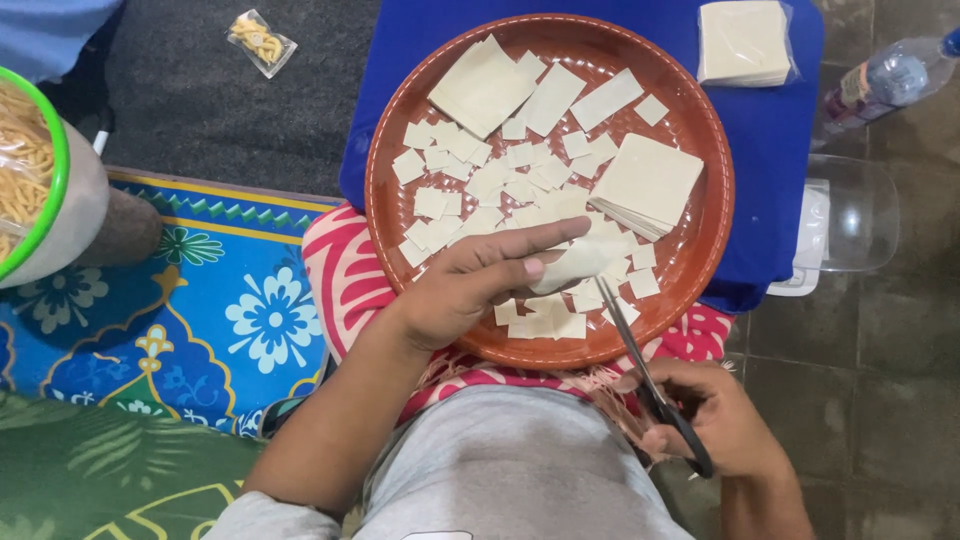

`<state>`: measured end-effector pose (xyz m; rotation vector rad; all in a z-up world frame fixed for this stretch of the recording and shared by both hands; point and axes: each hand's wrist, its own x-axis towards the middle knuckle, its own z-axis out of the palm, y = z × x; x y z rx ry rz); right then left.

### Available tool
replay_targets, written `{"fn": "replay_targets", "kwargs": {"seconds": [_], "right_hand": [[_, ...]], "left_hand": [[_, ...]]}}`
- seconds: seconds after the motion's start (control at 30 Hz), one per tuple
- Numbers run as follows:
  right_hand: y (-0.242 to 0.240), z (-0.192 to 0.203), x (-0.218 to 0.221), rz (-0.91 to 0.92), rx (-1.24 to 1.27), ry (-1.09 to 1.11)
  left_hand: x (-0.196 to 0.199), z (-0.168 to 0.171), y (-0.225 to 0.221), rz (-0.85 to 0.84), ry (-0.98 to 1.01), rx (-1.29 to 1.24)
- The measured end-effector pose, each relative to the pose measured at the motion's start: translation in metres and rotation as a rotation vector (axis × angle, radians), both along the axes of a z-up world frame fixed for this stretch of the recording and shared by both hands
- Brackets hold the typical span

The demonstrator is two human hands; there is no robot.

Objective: Using scissors to cut square sheets of material into smaller pieces over a plate.

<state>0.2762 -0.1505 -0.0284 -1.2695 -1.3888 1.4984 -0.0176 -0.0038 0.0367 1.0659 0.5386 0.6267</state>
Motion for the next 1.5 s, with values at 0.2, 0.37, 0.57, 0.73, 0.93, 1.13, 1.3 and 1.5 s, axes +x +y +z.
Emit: {"fn": "replay_targets", "kwargs": {"seconds": [0.2, 0.37, 0.57, 0.73, 0.93, 1.13, 1.3, 1.5], "right_hand": [[0.002, 0.011, -0.003, 0.021, -0.076, -0.026], [-0.001, 0.008, 0.002, 0.03, -0.04, -0.053], [0.003, 0.01, -0.011, 0.042, 0.033, 0.098], [0.006, 0.012, -0.023, 0.066, -0.021, 0.363], [0.002, 0.001, -0.029, -0.016, -0.023, 0.206], [0.006, 0.002, -0.037, -0.04, 0.028, 0.191], [0.005, 0.0, -0.036, -0.042, 0.006, 0.226], [0.004, -0.007, -0.032, -0.046, 0.023, 0.185]], "left_hand": [[0.001, -0.002, 0.0, -0.041, 0.02, -0.009], [0.003, -0.004, -0.002, -0.034, 0.026, 0.085], [0.01, 0.001, -0.009, -0.006, -0.031, -0.078], [0.015, 0.008, -0.012, -0.001, -0.032, -0.112], [0.016, 0.006, -0.016, 0.025, -0.01, -0.085], [0.017, -0.007, -0.017, 0.037, -0.085, -0.125], [0.016, -0.011, -0.018, 0.054, -0.222, -0.183], [0.015, -0.01, -0.015, 0.019, -0.31, -0.178]]}}
